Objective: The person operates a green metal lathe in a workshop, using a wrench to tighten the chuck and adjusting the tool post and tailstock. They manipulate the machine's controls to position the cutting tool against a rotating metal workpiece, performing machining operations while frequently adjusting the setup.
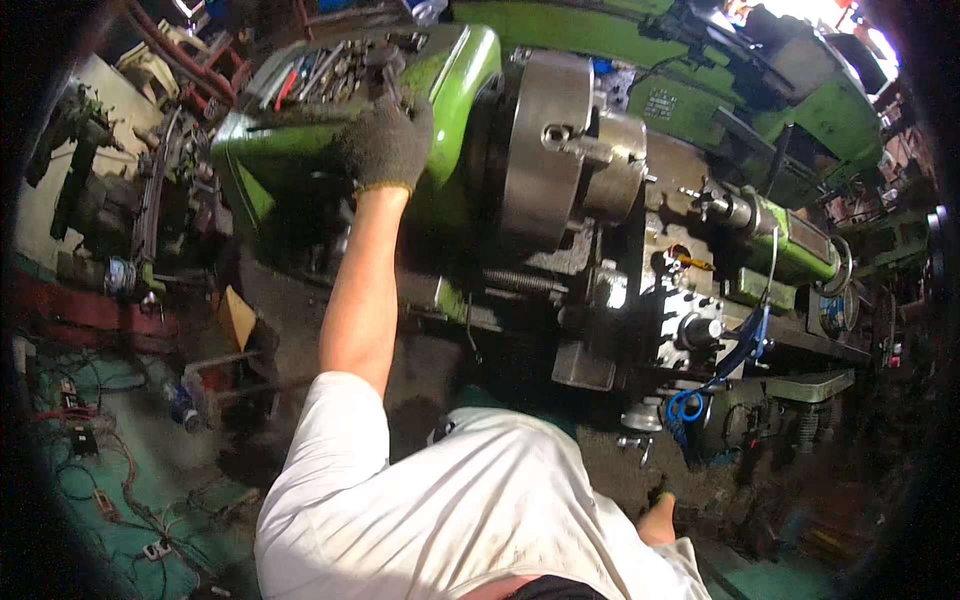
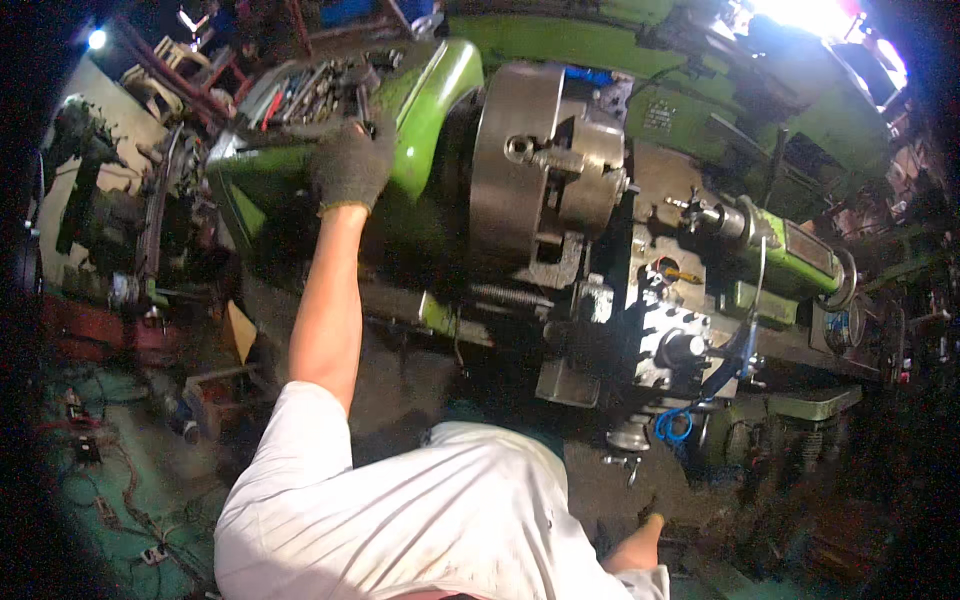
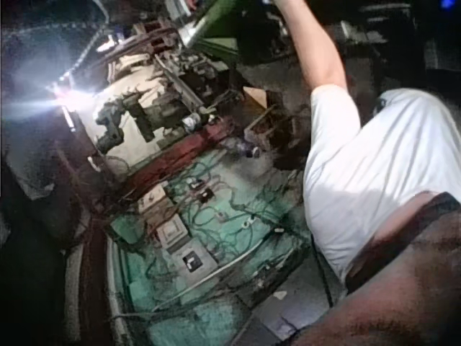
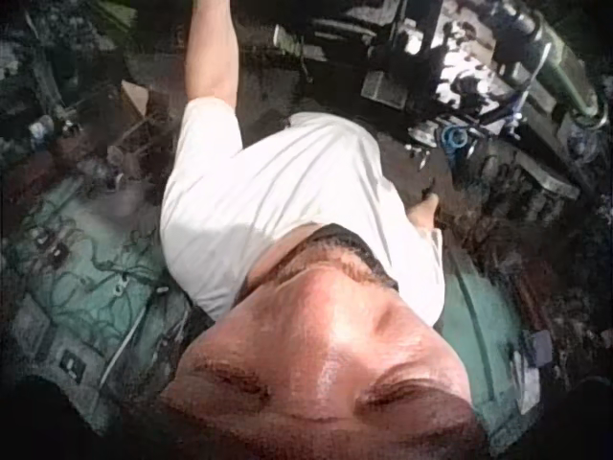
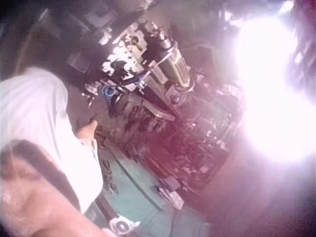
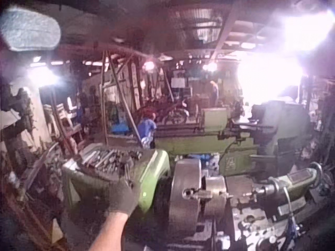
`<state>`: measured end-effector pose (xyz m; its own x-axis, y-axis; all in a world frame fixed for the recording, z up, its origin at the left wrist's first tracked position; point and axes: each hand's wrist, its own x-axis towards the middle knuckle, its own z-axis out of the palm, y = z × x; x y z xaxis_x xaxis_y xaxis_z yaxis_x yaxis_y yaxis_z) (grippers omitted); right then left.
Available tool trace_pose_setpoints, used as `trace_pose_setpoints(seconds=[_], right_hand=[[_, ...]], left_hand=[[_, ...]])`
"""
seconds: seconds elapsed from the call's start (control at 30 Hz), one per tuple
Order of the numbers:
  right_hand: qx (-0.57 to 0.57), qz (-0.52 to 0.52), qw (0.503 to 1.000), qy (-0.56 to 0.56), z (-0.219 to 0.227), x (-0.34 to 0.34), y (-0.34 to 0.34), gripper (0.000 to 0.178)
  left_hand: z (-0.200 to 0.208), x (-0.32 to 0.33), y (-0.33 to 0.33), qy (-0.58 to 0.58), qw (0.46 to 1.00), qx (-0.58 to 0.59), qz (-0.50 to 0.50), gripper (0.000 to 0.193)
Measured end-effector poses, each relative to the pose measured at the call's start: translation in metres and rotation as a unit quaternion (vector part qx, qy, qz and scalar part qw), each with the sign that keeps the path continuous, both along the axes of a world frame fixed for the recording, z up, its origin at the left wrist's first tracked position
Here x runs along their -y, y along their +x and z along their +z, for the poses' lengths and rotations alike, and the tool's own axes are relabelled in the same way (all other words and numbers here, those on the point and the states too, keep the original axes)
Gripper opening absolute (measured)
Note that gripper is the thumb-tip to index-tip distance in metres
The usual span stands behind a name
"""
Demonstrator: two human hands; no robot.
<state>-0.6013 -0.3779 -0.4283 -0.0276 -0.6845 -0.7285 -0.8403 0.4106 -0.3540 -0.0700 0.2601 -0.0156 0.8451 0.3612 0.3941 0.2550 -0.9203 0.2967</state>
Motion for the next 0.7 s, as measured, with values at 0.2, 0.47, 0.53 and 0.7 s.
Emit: trace_pose_setpoints(seconds=[0.2, 0.47, 0.53, 0.7], right_hand=[[0.014, 0.092, 0.994, -0.059, -0.018, 0.042, 0.001, 0.062], [-0.11, 0.354, 0.896, -0.243, 0.118, 0.023, 0.088, 0.05], [-0.006, 0.33, 0.854, -0.403, 0.143, 0.046, 0.06, 0.036], [0.079, 0.324, 0.824, -0.459, 0.21, 0.056, 0.101, 0.033]], left_hand=[[-0.104, 0.032, -0.048, -0.298, 0.918, 0.239, -0.106, 0.028], [-0.524, 0.068, -0.201, -0.55, 0.755, -0.336, 0.125, 0.077], [-0.548, 0.071, -0.224, -0.755, 0.495, -0.38, 0.202, 0.094], [-0.472, 0.071, -0.205, -0.744, 0.585, -0.232, 0.223, 0.07]])
